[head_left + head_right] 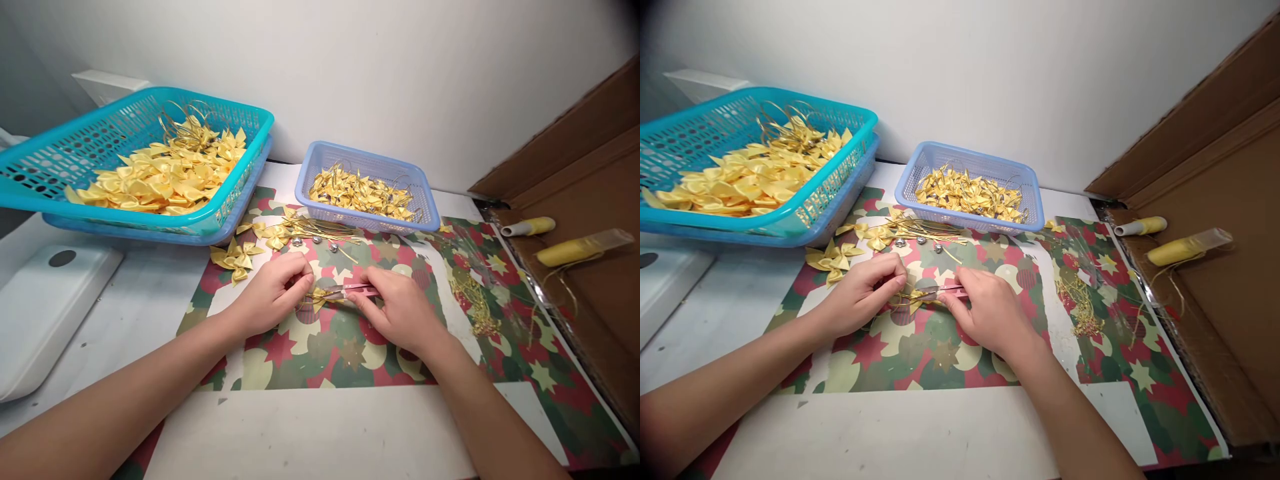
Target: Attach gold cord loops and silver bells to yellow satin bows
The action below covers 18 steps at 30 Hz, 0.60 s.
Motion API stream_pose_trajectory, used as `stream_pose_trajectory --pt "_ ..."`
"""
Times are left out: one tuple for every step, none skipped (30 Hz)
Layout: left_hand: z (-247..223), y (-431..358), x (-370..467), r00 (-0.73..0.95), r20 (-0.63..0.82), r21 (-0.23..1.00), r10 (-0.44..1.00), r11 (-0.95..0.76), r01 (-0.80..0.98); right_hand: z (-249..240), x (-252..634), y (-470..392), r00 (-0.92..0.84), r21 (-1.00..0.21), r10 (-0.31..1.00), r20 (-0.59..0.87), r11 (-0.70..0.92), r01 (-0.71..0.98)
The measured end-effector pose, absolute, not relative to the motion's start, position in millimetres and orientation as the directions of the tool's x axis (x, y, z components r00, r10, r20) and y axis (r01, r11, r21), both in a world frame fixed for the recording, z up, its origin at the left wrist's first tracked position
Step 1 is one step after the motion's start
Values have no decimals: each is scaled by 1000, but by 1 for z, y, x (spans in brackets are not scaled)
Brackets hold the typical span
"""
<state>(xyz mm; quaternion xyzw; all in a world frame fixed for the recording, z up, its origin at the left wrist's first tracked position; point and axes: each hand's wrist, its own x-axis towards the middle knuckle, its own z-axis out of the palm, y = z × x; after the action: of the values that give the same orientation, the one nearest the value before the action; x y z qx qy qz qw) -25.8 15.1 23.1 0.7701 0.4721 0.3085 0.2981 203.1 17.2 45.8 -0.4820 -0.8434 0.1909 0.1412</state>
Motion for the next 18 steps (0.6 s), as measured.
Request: stream_pose_trajectory --pt "23 15 -26 361 195 751 912 -375 543 46 203 16 -490 -450 870 56 460 765" --pt "23 15 -26 358 196 752 913 -375 543 47 202 16 -486 -446 872 60 459 769" --pt "23 15 -26 356 198 753 913 -374 542 47 202 15 -482 -444 874 64 457 771" --pt "23 15 -26 355 199 754 914 -374 541 47 202 15 -479 -441 875 66 457 773" --pt "24 15 -26 355 200 754 913 -375 540 47 202 16 -478 -439 876 67 456 774" --pt "24 15 -26 356 202 753 912 -377 539 47 201 16 -478 -437 876 65 455 776" --pt "24 14 -26 357 204 751 911 -380 540 47 200 16 -477 -438 876 62 454 776" --pt "24 14 -26 357 207 750 911 -382 539 47 199 16 -477 -442 877 60 452 775" --pt "24 15 -25 357 209 750 911 -383 540 47 197 16 -477 -446 877 56 449 774" --pt "24 15 -25 356 210 750 911 -384 539 47 195 16 -478 -450 877 55 449 772" --pt "24 15 -25 355 209 751 911 -382 539 47 193 16 -480 -451 875 56 451 770" --pt "24 15 -25 355 206 752 912 -380 539 47 191 15 -483 -448 874 60 456 769" --pt "24 15 -25 354 204 753 913 -378 539 47 190 15 -486 -442 872 66 462 769" --pt "24 15 -25 353 202 755 913 -375 538 47 189 15 -489 -437 869 71 468 768" --pt "24 15 -25 352 202 756 914 -374 537 48 189 15 -492 -434 868 74 472 768" --pt "24 15 -25 349 203 758 915 -372 535 48 189 15 -493 -433 867 76 474 767" --pt "24 15 -25 347 202 760 916 -370 534 49 191 16 -492 -434 867 77 473 767" --pt "24 15 -25 345 201 762 917 -368 533 50 193 17 -488 -434 869 80 471 768"
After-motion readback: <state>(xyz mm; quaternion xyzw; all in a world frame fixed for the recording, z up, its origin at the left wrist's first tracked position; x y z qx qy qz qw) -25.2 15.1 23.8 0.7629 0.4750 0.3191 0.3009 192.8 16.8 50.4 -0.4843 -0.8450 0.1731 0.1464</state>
